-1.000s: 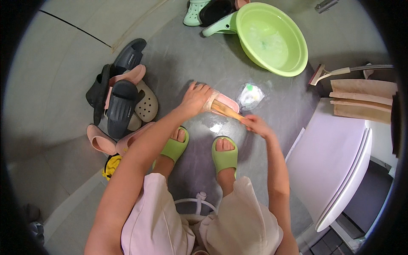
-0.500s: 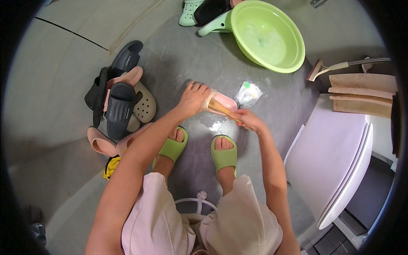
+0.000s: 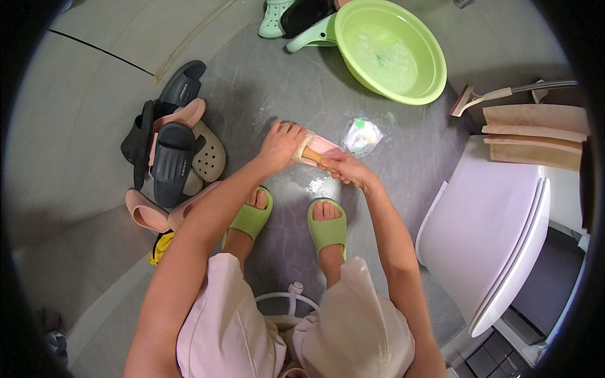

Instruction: The person scrubs a black shoe and a pink slipper using a brush over a basin and on the floor.

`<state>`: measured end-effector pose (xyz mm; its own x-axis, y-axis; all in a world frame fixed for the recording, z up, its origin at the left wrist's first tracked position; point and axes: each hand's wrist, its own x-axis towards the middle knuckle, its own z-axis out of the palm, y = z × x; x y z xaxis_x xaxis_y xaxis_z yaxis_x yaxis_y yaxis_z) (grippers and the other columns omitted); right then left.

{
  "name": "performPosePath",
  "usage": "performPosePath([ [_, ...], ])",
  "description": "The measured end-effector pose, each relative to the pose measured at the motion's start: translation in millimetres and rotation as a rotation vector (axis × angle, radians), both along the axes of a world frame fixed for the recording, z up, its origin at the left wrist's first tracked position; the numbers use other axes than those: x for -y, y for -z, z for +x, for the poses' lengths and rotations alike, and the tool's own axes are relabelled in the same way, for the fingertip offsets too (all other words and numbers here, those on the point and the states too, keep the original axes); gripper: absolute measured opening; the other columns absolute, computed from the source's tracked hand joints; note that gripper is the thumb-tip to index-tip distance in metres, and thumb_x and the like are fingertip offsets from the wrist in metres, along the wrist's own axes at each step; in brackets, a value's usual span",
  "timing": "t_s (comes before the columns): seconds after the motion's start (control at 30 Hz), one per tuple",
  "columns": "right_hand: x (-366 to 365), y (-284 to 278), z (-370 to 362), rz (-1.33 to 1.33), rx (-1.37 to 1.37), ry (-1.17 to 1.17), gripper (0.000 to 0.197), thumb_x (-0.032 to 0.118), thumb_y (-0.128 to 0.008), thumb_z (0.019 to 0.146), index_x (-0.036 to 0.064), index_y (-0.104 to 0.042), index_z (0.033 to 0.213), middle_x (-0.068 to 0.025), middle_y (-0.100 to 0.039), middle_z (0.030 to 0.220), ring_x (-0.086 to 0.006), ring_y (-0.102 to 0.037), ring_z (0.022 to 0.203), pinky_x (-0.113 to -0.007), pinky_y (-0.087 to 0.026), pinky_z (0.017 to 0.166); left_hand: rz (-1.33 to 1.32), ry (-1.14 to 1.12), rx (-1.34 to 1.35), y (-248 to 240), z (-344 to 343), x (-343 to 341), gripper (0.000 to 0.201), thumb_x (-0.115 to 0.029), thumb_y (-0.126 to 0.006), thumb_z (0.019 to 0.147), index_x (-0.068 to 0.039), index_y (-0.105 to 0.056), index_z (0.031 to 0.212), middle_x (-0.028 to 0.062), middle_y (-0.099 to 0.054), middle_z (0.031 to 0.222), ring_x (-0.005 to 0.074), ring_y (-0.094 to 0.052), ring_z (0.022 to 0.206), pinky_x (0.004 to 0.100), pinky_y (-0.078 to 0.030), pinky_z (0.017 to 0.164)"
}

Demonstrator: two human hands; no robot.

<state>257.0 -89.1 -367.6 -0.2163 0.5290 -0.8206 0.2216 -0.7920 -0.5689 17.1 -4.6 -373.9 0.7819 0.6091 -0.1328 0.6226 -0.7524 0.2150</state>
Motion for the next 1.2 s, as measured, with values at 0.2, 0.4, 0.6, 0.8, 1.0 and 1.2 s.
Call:
performPosePath([
  [0.2, 48, -3, 74, -0.13, -0.082, 0.04, 0.037, 0.045, -0.067, 0.092, 0.0117, -0.071, 0.108, 0.0077, -0.046, 0.061, -0.0022, -0.031, 0.046, -0.021, -0.019, 0.039, 0.038, -0.006, -0.002, 6, -4, 3, 0.082, -0.025, -0.086, 0.062, -0.009, -0.049, 0.134, 0.0086, -0.052, 0.131, 0.026, -0.046, 0.128, 0.0507, -0.026, 0.115],
  [0.4, 36, -12, 66, -0.009, 0.065, -0.008, 0.034, 0.042, -0.063, 0.095, 0.0112, -0.069, 0.108, 0.0074, -0.043, 0.061, -0.0018, -0.028, 0.047, -0.02, -0.018, 0.041, 0.047, -0.006, 0.02, 10, -6, 3, 0.083, -0.025, -0.086, 0.062, -0.009, -0.049, 0.134, 0.0083, -0.052, 0.13, 0.0262, -0.046, 0.128, 0.0511, -0.026, 0.114],
  [0.6, 1, 17, -21, 0.532, 0.35, -0.066, 0.04, 0.037, -0.069, 0.091, 0.0028, -0.07, 0.111, -0.0082, -0.069, 0.091, -0.0186, -0.062, 0.083, -0.031, -0.049, 0.075, 0.037, -0.004, 0.038, 7, -3, 1, 0.075, -0.022, -0.084, 0.064, -0.01, -0.052, 0.131, 0.0073, -0.053, 0.127, 0.0255, -0.048, 0.125, 0.0502, -0.028, 0.112],
  [0.8, 53, 13, 57, 0.325, 0.41, 0.1, 0.037, 0.034, -0.069, 0.091, 0.0018, -0.07, 0.111, -0.0126, -0.073, 0.094, -0.0186, -0.066, 0.085, -0.033, -0.05, 0.076, -0.035, -0.034, 0.025, 9, 1, -2, 0.081, -0.022, -0.087, 0.061, -0.01, -0.05, 0.132, 0.0063, -0.052, 0.128, 0.0253, -0.047, 0.125, 0.0519, -0.028, 0.112],
  [1.0, 34, 2, 50, 0.521, 0.565, -0.079, 0.035, 0.038, -0.067, 0.091, 0.008, -0.073, 0.107, -0.013, -0.073, 0.089, -0.0238, -0.068, 0.078, -0.037, -0.051, 0.072, -0.047, -0.03, 0.028, 6, 3, -4, 0.078, -0.021, -0.086, 0.062, -0.011, -0.051, 0.13, 0.0063, -0.052, 0.127, 0.0247, -0.047, 0.125, 0.051, -0.028, 0.113],
  [1.2, -8, 29, -41, 0.704, 0.51, -0.116, 0.034, 0.035, -0.068, 0.091, 0.0039, -0.071, 0.104, -0.0132, -0.066, 0.08, -0.0234, -0.06, 0.071, -0.035, -0.05, 0.069, -0.027, -0.009, -0.026, 14, 9, -7, 0.076, -0.022, -0.085, 0.063, -0.011, -0.051, 0.13, 0.0068, -0.054, 0.126, 0.0244, -0.048, 0.125, 0.0505, -0.027, 0.114],
])
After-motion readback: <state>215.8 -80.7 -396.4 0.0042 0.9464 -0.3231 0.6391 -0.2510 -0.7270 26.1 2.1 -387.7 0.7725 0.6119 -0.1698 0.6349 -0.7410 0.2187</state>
